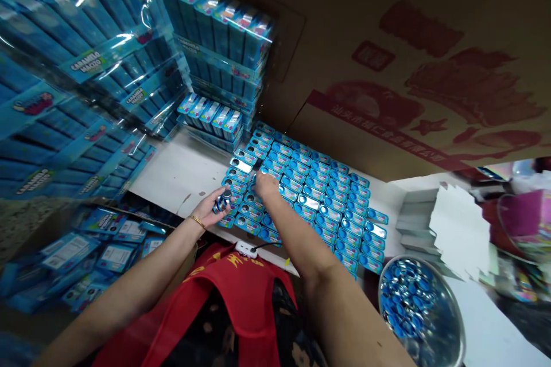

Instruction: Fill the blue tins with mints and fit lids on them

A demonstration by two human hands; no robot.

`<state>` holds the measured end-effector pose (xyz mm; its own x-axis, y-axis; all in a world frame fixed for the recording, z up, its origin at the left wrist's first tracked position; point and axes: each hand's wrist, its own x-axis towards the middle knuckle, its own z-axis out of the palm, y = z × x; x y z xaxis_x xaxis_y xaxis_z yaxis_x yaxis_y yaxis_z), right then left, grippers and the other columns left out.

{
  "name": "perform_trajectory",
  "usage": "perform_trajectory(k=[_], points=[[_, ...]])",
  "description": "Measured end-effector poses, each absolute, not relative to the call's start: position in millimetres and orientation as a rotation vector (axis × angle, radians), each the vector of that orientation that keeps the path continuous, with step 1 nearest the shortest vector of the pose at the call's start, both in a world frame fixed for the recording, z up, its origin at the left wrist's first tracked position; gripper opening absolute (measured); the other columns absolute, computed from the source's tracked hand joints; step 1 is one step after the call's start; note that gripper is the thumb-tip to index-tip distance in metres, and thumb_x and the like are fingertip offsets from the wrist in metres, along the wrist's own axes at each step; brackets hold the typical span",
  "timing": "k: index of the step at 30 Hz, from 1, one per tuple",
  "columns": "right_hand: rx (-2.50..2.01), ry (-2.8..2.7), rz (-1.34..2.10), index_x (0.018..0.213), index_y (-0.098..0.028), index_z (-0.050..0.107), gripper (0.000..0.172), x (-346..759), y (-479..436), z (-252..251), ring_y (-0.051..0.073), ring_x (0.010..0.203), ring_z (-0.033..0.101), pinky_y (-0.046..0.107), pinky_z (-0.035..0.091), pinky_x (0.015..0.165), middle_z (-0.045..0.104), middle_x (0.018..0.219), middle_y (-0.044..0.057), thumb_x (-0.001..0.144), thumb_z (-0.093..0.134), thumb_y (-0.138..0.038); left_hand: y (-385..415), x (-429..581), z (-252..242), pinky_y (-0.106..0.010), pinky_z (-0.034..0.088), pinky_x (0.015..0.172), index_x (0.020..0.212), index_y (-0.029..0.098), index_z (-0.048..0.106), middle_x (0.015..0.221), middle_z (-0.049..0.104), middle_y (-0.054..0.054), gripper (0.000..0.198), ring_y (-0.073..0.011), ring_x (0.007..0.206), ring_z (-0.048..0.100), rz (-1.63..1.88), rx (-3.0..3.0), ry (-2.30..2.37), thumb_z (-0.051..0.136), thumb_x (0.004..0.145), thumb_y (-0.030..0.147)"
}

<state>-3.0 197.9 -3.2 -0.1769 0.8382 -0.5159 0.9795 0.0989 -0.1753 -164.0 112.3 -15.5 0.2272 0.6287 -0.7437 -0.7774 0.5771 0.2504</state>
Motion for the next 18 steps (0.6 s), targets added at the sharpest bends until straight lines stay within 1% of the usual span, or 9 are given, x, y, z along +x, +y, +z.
perform_trajectory(k=[2, 3, 6, 8, 10, 12, 14, 16, 18], points=[[1.826, 2.298, -0.812, 0.101, -0.019, 0.055, 0.028, -3, 185, 3, 0.021, 0.089, 0.056, 0.032, 0.042, 0.073, 0.06, 0.092, 0.009, 0.076, 0.055, -0.032, 114, -162, -16, -0.018, 0.045, 0.042, 0.086, 0.017, 0.056, 0.068, 0.058, -0.001, 0.018, -0.0132, 0.061, 0.061, 0.976, -0.146, 0.957, 0.062, 0.069, 0.021], [1.78, 2.46, -0.928, 0.099, -0.021, 0.057, 0.025, -5, 179, 6, 0.018, 0.088, 0.055, 0.029, 0.042, 0.073, 0.06, 0.092, 0.007, 0.077, 0.054, -0.031, 115, -160, -16, -0.018, 0.045, 0.042, 0.084, 0.017, 0.056, 0.067, 0.058, -0.001, 0.017, -0.0126, 0.059, 0.06, 0.979, -0.13, 0.967, 0.062, 0.069, 0.021], [1.448, 2.846, -1.278, 0.099, -0.022, 0.059, 0.028, -12, 164, 10, 0.013, 0.084, 0.054, 0.024, 0.041, 0.074, 0.059, 0.093, 0.004, 0.072, 0.061, -0.027, 118, -153, -18, -0.019, 0.046, 0.043, 0.079, 0.016, 0.055, 0.063, 0.057, 0.001, 0.009, -0.0089, 0.049, 0.056, 0.97, -0.116, 0.984, 0.059, 0.072, 0.019], [1.392, 2.879, -1.343, 0.095, -0.02, 0.062, 0.025, -13, 161, 9, 0.012, 0.079, 0.054, 0.023, 0.041, 0.072, 0.059, 0.089, 0.003, 0.071, 0.062, -0.026, 119, -149, -19, -0.019, 0.046, 0.043, 0.079, 0.016, 0.055, 0.063, 0.057, 0.001, 0.008, -0.008, 0.048, 0.055, 0.947, -0.128, 0.98, 0.058, 0.073, 0.019], [1.555, 2.804, -1.347, 0.089, -0.019, 0.063, 0.018, -7, 162, 5, 0.012, 0.075, 0.055, 0.023, 0.041, 0.069, 0.061, 0.083, 0.002, 0.076, 0.056, -0.028, 119, -149, -20, -0.019, 0.045, 0.043, 0.081, 0.015, 0.056, 0.065, 0.058, 0.0, 0.011, -0.0099, 0.054, 0.057, 0.927, -0.135, 0.961, 0.058, 0.073, 0.021], [1.799, 2.628, -1.316, 0.092, -0.018, 0.061, 0.023, 3, 166, 1, 0.011, 0.07, 0.057, 0.022, 0.042, 0.066, 0.062, 0.078, 0.001, 0.082, 0.044, -0.029, 118, -152, -21, -0.018, 0.044, 0.043, 0.082, 0.015, 0.056, 0.067, 0.059, -0.002, 0.013, -0.0114, 0.058, 0.059, 0.922, -0.128, 0.939, 0.059, 0.072, 0.022], [1.929, 2.421, -1.167, 0.098, -0.018, 0.057, 0.026, 14, 169, -2, 0.011, 0.067, 0.058, 0.021, 0.042, 0.064, 0.062, 0.074, 0.0, 0.085, 0.036, -0.026, 116, -159, -20, -0.018, 0.043, 0.042, 0.082, 0.015, 0.055, 0.067, 0.058, -0.001, 0.013, -0.0108, 0.057, 0.058, 0.928, -0.117, 0.922, 0.059, 0.072, 0.023], [1.883, 2.305, -0.982, 0.099, -0.02, 0.056, 0.023, 19, 171, -3, 0.012, 0.073, 0.059, 0.02, 0.041, 0.066, 0.063, 0.077, 0.0, 0.083, 0.04, -0.023, 112, -167, -19, -0.017, 0.041, 0.04, 0.083, 0.016, 0.054, 0.066, 0.057, 0.0, 0.014, -0.0091, 0.053, 0.055, 0.932, -0.097, 0.908, 0.058, 0.074, 0.026], [1.795, 2.275, -0.86, 0.094, -0.02, 0.058, 0.018, 16, 171, -3, 0.015, 0.084, 0.058, 0.021, 0.04, 0.07, 0.064, 0.085, 0.002, 0.078, 0.049, -0.023, 109, -173, -16, -0.017, 0.04, 0.038, 0.085, 0.016, 0.054, 0.068, 0.056, -0.001, 0.017, -0.0085, 0.051, 0.054, 0.932, -0.064, 0.901, 0.056, 0.075, 0.029]])
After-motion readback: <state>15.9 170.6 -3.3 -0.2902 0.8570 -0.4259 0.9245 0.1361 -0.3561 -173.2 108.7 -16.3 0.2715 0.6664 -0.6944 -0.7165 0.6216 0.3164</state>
